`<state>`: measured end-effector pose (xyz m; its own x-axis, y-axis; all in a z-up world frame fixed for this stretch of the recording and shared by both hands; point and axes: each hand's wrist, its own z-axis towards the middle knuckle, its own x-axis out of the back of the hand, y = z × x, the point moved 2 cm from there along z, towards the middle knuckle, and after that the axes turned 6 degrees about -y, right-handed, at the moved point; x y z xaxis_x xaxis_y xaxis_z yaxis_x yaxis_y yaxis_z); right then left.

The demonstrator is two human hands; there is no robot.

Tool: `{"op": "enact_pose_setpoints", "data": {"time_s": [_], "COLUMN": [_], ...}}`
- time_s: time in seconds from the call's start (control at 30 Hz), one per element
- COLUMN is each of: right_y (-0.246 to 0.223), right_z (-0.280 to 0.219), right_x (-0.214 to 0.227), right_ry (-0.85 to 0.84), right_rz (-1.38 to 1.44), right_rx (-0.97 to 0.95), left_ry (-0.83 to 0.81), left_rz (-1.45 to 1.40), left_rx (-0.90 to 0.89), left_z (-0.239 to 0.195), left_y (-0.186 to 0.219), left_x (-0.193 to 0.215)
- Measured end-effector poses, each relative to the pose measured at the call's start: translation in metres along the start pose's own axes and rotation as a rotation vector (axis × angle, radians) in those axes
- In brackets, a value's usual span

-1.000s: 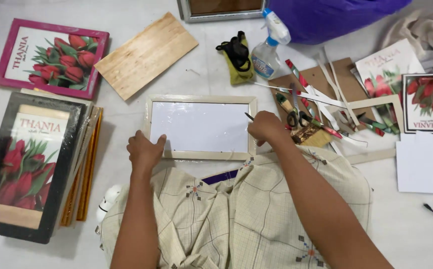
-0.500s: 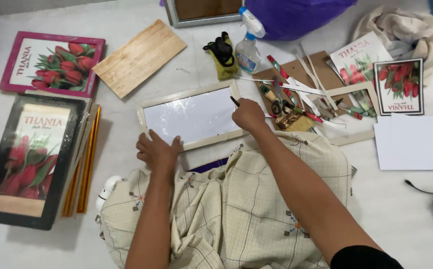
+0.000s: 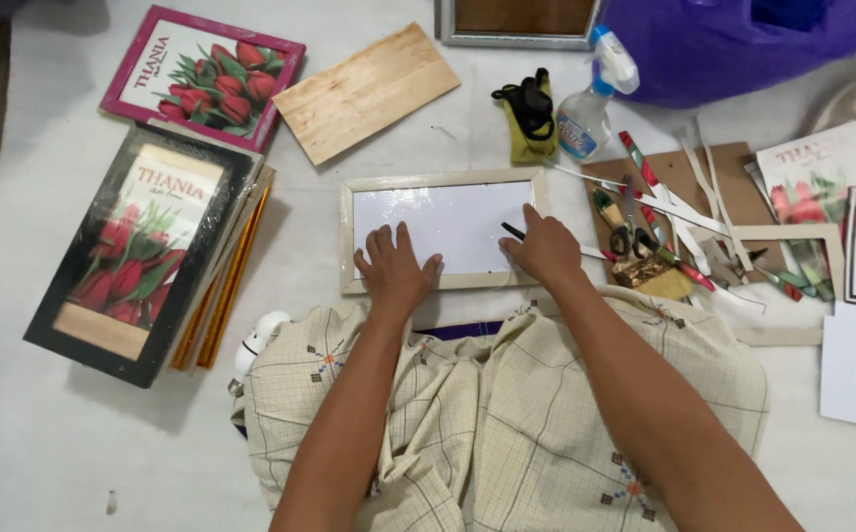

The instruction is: Assembling a picture frame by fitting a wooden backing and cutting a paper insert to size with scissors

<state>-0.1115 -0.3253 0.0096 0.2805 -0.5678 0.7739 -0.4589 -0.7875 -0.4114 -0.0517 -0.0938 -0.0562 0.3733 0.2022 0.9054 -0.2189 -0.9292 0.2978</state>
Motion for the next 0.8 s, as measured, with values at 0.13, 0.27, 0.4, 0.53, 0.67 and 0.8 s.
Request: {"op": "enact_pose_setpoints", "data": {"time_s": [0.13, 0.27, 0.4, 0.53, 0.67, 0.8], "right_y": [0.003, 0.004, 0.016, 0.015, 0.002, 0.012], "right_z": [0.008, 0.014, 0.029, 0.042, 0.042, 0.048], "right_x": [-0.013, -0.016, -0.025, -0.028, -0.023, -0.030], "right_ry": [-0.018, 0.037, 0.116, 0.144, 0.103, 0.088], "right_rz": [-0.080, -0.043, -0.004, 0.036, 0.014, -0.004], "right_rx": [0.004, 0.021, -0.003, -0.022, -0.061, -0.044], "left_ry": [0.022, 0.007, -0.010, -0.026, 0.019, 0.091], "left_rz": [-0.039, -0.037, -0.085, -0.094, -0.082, -0.055], "left_rx": [0.015, 0.035, 0.000, -0.030, -0.063, -0.074], "left_z": [0.015, 0.026, 0.025, 0.033, 0.042, 0.051], "left_y": [-0.010, -0.006, 0.002, 0.003, 0.001, -0.003], "left_x": [0.005, 0.013, 0.027, 0.029, 0.025, 0.015]}}
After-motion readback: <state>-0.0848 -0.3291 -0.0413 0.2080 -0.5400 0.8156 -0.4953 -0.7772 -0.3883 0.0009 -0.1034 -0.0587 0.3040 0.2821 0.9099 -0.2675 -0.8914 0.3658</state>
